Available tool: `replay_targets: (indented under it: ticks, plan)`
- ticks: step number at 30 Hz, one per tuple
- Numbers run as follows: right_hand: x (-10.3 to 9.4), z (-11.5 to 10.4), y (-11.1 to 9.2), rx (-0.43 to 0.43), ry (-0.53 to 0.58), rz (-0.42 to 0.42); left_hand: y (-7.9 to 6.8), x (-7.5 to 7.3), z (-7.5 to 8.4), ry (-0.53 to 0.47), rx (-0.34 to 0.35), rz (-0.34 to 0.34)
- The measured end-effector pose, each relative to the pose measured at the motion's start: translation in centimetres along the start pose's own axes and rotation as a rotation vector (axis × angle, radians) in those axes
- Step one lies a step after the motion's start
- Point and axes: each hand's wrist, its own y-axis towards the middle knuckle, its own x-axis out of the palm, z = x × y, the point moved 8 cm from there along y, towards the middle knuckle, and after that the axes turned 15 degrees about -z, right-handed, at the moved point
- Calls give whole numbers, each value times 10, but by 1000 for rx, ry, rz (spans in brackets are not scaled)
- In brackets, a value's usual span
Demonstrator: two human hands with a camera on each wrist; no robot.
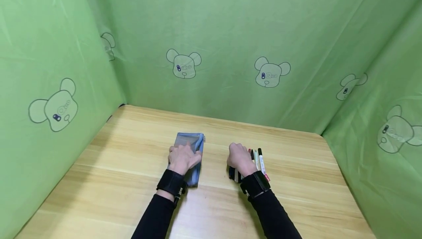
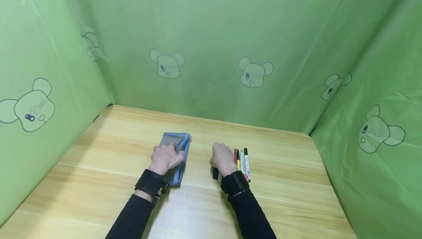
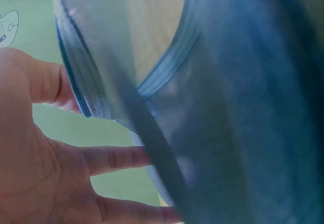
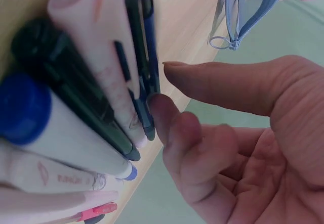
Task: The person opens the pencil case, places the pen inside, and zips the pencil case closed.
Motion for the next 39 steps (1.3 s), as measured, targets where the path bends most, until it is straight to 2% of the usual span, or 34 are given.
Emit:
replay_targets:
  ticks: [10, 17, 22, 27, 34, 39]
  plan:
    - [3, 2, 0, 35, 42, 7, 2, 0, 3, 62, 45, 17]
    - [1, 1, -1, 42, 43, 67, 1, -2, 4, 75, 54, 18]
    - [4, 3, -1, 67, 52, 49, 1, -2, 5, 75, 64, 14]
    - [5, 3, -2, 91, 70, 52, 2, 0, 4, 74, 46, 1]
    - [7, -1, -1, 129, 66, -20, 2, -2, 5, 90, 45, 7]
    - [9, -2, 2, 137, 74, -20, 2, -2, 4, 90, 44, 6]
